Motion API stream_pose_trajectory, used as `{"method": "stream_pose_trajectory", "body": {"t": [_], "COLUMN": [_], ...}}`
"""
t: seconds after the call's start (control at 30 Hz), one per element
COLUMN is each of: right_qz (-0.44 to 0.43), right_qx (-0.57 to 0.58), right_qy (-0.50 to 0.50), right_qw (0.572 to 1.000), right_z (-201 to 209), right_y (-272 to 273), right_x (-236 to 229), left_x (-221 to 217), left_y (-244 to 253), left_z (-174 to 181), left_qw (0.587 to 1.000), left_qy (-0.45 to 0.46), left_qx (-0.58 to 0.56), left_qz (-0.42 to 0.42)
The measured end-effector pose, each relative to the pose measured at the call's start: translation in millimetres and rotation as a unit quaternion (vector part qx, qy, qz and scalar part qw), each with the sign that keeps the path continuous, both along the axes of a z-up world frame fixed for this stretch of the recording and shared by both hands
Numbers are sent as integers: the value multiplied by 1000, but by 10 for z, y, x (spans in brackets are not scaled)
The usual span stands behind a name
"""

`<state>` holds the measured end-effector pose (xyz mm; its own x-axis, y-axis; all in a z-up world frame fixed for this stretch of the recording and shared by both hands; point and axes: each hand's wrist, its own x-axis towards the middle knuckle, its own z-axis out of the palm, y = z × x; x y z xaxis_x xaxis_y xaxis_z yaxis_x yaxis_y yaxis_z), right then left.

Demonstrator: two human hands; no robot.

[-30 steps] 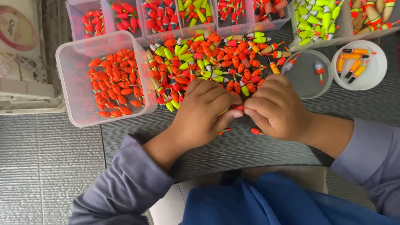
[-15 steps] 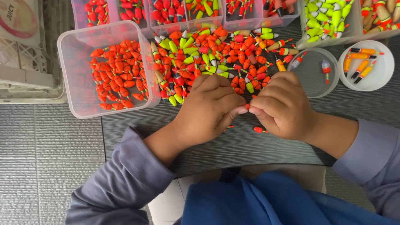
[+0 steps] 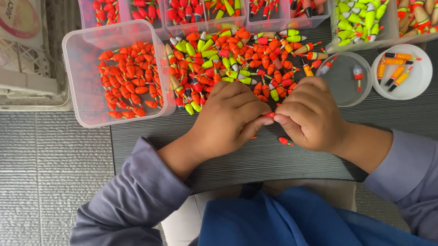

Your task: Assembling small fishing floats by manually joining the float body with its stem or cap.

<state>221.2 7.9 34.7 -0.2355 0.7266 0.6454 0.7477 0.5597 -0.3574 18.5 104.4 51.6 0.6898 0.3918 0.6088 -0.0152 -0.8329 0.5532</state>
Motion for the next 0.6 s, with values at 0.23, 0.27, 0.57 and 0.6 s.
{"method": "stream_pose_trajectory", "body": {"t": [0.23,0.27,0.57,0.6], "right_qz": [28,31,35,37], "right_qx": [10,17,18,19], "right_qy": [13,16,23,26], "right_qw": [999,999,999,999], "right_z": [-31,-38,-18,-16], "right_y": [-15,-25,-1,1], "right_x": [2,2,5,6], "left_x": [-9,-9,-3,-5], "left_y": [-1,-8,9,10], "left_z": [55,52,16,20], "left_qw": [1000,1000,999,999], "left_qy": [-19,-21,-29,-32], "left_qx": [3,-6,20,21], "left_qz": [-10,-12,-9,-10]}}
